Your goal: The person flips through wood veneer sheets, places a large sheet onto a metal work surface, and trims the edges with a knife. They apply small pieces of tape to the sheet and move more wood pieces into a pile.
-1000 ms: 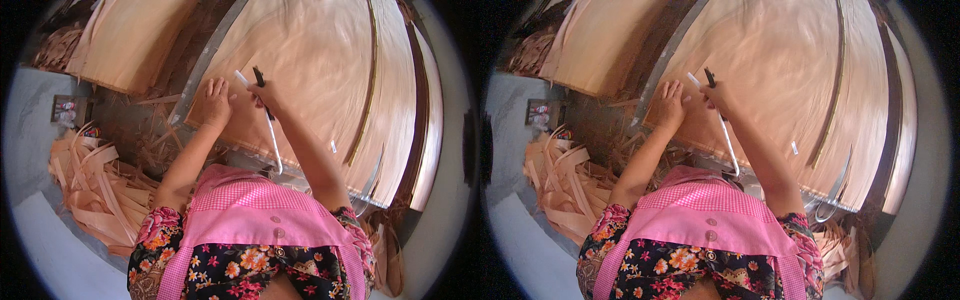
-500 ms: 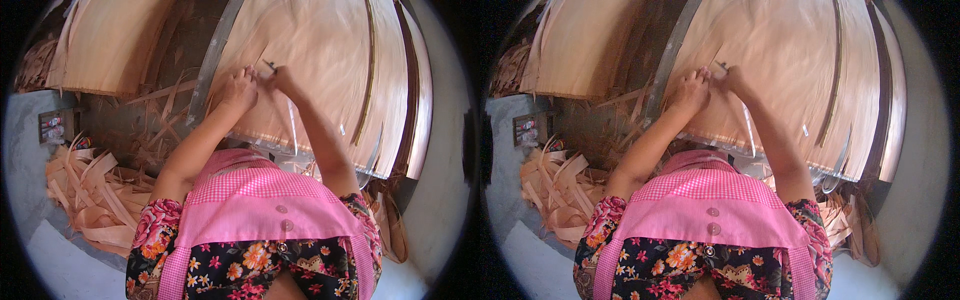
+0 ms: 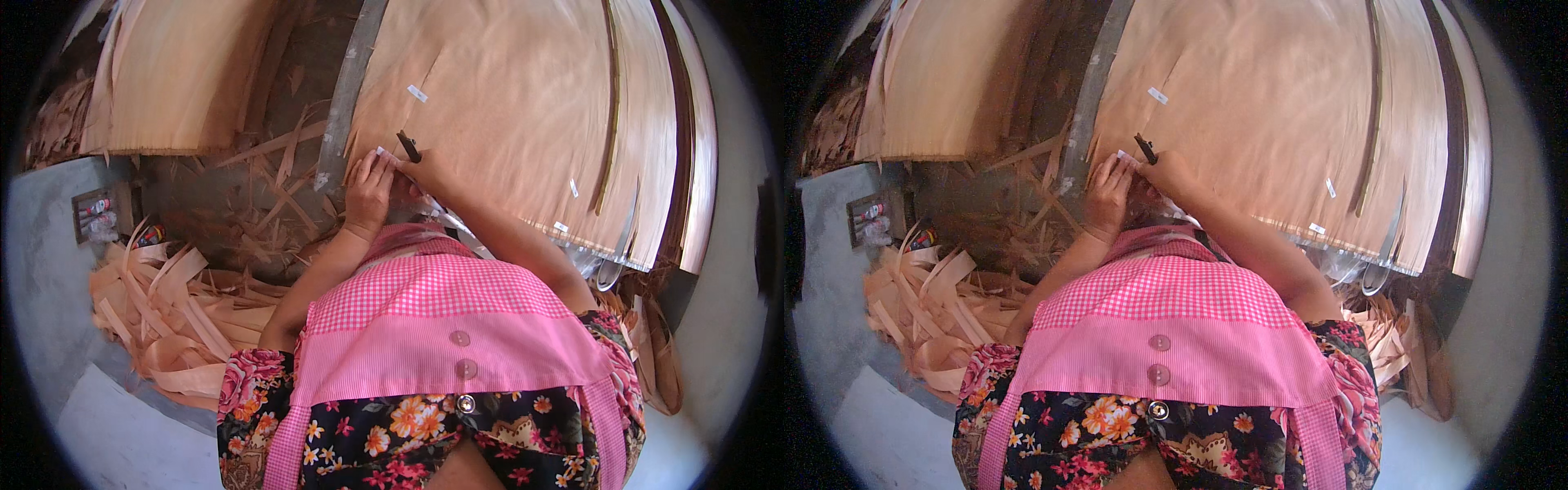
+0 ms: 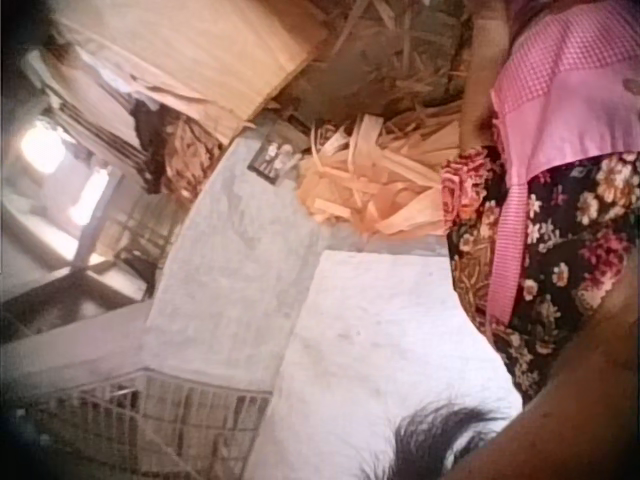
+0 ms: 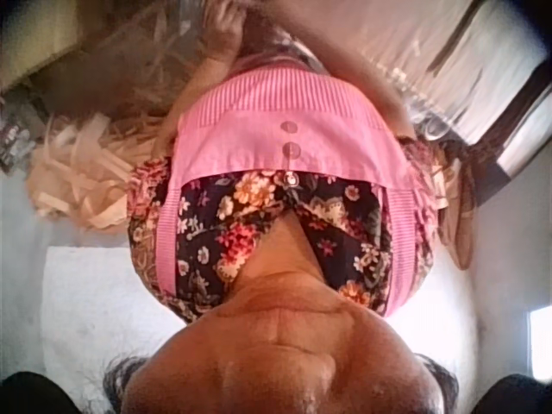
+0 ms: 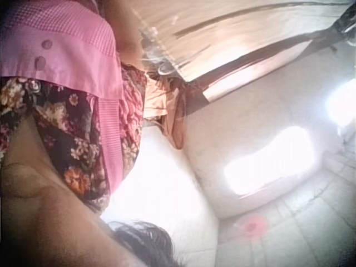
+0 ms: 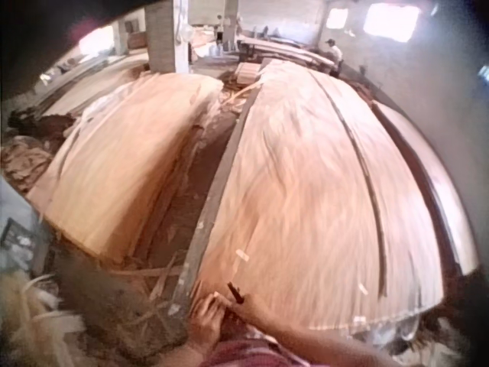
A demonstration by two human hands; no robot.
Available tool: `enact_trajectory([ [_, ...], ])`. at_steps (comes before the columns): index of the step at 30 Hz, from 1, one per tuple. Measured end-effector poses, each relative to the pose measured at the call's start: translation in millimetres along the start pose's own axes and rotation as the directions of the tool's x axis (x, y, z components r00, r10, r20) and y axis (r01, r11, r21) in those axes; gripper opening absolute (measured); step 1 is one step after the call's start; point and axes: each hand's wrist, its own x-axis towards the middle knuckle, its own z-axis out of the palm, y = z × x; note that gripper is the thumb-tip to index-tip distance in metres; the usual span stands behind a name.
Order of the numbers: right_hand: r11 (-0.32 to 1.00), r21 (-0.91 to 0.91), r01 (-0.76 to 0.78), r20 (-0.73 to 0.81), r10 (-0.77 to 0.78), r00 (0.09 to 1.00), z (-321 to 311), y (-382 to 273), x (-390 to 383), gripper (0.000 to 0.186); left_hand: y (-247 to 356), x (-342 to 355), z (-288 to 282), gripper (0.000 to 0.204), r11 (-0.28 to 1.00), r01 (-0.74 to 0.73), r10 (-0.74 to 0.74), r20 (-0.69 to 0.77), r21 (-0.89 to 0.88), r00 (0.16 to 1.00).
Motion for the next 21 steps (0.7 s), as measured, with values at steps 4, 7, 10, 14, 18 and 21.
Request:
enact_trajectory([
  [4,0.985,0.172,0.020,0.094,-0.036,0.995,4,1,-11,0.022,-4,-3,4,0.036,0.987,0.148,-0.152,-0.070,-0.069,0.986],
  [7,0.983,0.181,-0.027,0.092,0.011,0.996,3,4,-3,0.022,-8,-2,4,0.037,0.994,0.107,-0.105,-0.048,0.036,0.993],
  [10,0.995,0.091,-0.046,0.041,0.043,0.998,3,8,1,0.023,-7,1,4,0.036,0.994,0.105,-0.106,-0.046,-0.012,0.993],
  [14,0.999,0.049,-0.011,0.010,0.010,1.000,7,14,11,0.026,-9,-1,6,0.034,0.999,0.031,-0.031,-0.033,-0.016,0.999],
  [18,0.999,0.042,-0.034,0.024,0.033,0.999,0,-11,-6,0.028,-13,8,9,0.032,0.997,-0.069,0.069,-0.017,0.019,0.997],
  [21,0.986,0.065,0.151,0.094,-0.157,0.983,-40,14,6,0.032,3,24,33,0.035,0.979,-0.155,0.154,0.023,0.133,0.988],
])
